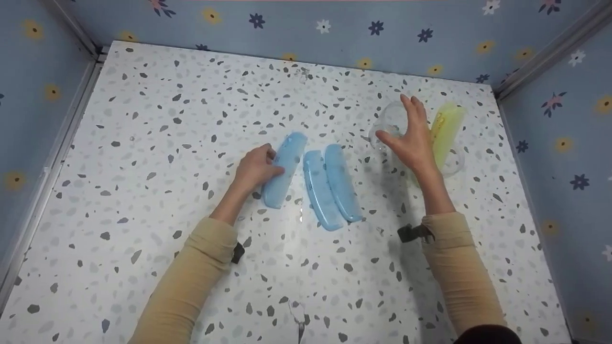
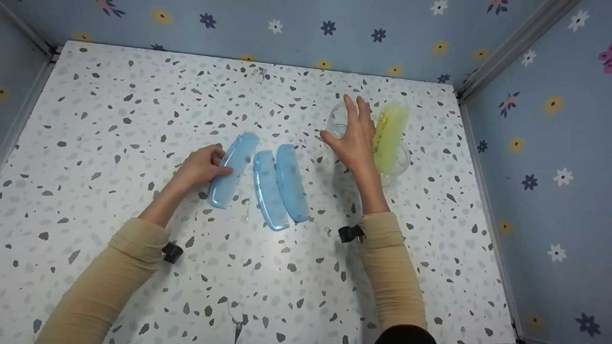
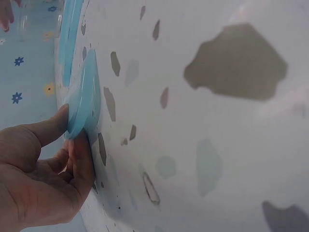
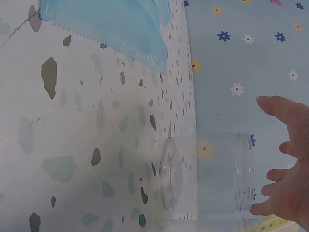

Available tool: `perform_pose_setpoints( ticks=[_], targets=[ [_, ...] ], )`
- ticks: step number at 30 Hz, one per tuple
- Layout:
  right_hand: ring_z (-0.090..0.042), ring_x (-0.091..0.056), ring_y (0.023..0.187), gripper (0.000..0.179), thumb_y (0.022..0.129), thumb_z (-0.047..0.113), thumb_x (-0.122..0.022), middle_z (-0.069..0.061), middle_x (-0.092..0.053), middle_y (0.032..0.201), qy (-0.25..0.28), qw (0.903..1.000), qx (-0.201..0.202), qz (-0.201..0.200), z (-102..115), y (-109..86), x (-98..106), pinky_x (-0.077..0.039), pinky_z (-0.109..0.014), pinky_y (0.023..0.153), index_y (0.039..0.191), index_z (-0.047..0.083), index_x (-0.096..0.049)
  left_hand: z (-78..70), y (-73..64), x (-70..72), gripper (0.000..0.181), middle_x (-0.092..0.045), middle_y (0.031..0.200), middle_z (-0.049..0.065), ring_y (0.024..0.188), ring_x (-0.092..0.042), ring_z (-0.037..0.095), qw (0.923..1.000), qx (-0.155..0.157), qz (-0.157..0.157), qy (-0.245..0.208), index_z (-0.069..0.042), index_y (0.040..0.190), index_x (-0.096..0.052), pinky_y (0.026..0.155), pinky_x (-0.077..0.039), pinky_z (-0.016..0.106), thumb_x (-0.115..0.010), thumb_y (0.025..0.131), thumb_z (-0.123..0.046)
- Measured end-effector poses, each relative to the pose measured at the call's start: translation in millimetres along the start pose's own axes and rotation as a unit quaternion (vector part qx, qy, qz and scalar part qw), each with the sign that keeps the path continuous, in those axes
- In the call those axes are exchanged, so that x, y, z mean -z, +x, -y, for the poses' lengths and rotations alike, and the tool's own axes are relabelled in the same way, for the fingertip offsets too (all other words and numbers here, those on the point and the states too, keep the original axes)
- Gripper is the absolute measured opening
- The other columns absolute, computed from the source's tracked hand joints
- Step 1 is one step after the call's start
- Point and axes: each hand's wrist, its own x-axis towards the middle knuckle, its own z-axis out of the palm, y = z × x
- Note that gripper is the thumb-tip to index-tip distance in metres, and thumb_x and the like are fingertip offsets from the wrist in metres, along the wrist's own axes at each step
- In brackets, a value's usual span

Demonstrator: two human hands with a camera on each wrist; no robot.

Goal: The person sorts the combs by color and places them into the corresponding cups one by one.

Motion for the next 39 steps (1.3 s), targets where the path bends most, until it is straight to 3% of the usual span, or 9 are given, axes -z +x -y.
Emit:
perform_pose_setpoints(
  ticks=[6, 14, 21, 33, 39],
  targets=[
    [-0.042, -0.020, 0.158, 0.093, 0.088, 0.035, -0.079, -0.018, -0.017, 0.171, -0.045, 0.9989, -0.011, -0.005, -2.4, 4.0, -6.1, -0.012, -0.071, 0.126, 0.164, 0.020, -0.026, -1.1, -0.4, -2.1, 0.048, -0.063, 0.127, 0.016, 0.117, -0.063, 0.033, 1.0000, 0.000, 0.002, -0.002, -0.005, 0.137, -0.056, 0.100, -0.057, 0.046, -0.070, 0.095, -0.024],
    [-0.046, -0.033, 0.151, 0.092, 0.087, 0.030, -0.080, -0.022, -0.021, 0.168, -0.061, 0.9979, -0.013, -0.017, -7.1, 5.9, -10.3, -0.021, -0.065, 0.126, 0.162, 0.013, -0.029, -0.7, 0.9, -3.6, 0.047, -0.064, 0.125, 0.016, 0.115, -0.064, 0.033, 1.0000, -0.008, -0.001, 0.005, -0.004, 0.135, -0.057, 0.099, -0.057, 0.046, -0.071, 0.094, -0.024],
    [-0.044, -0.026, 0.156, 0.094, 0.087, 0.025, -0.080, -0.021, -0.018, 0.171, -0.060, 0.9976, -0.034, -0.009, -7.2, 7.2, -11.3, -0.020, -0.061, 0.128, 0.163, 0.014, -0.027, -1.0, -0.1, -3.9, 0.049, -0.065, 0.124, 0.016, 0.114, -0.064, 0.032, 0.9999, -0.010, -0.004, 0.000, -0.004, 0.135, -0.058, 0.098, -0.057, 0.045, -0.072, 0.093, -0.025],
    [-0.039, -0.022, 0.158, 0.090, 0.088, 0.021, -0.080, -0.020, -0.026, 0.168, -0.057, 0.9979, -0.029, -0.013, -7.6, 5.8, -13.7, -0.021, -0.053, 0.130, 0.162, 0.011, -0.030, -0.7, -2.4, 10.7, 0.048, -0.062, 0.126, 0.015, 0.108, -0.060, 0.028, 0.9969, 0.013, 0.006, -0.077, -0.006, 0.139, -0.054, 0.092, -0.055, 0.039, -0.069, 0.095, -0.021],
    [-0.038, -0.026, 0.156, 0.092, 0.084, 0.022, -0.084, -0.019, -0.032, 0.166, -0.039, 0.9991, -0.008, -0.015, -6.9, 4.1, -15.9, -0.023, -0.051, 0.130, 0.160, 0.010, -0.034, -7.4, -3.8, 18.6, 0.045, -0.060, 0.125, 0.016, 0.106, -0.060, 0.027, 0.9950, 0.004, -0.013, -0.099, -0.006, 0.139, -0.052, 0.091, -0.054, 0.039, -0.066, 0.098, -0.020]
  ],
)
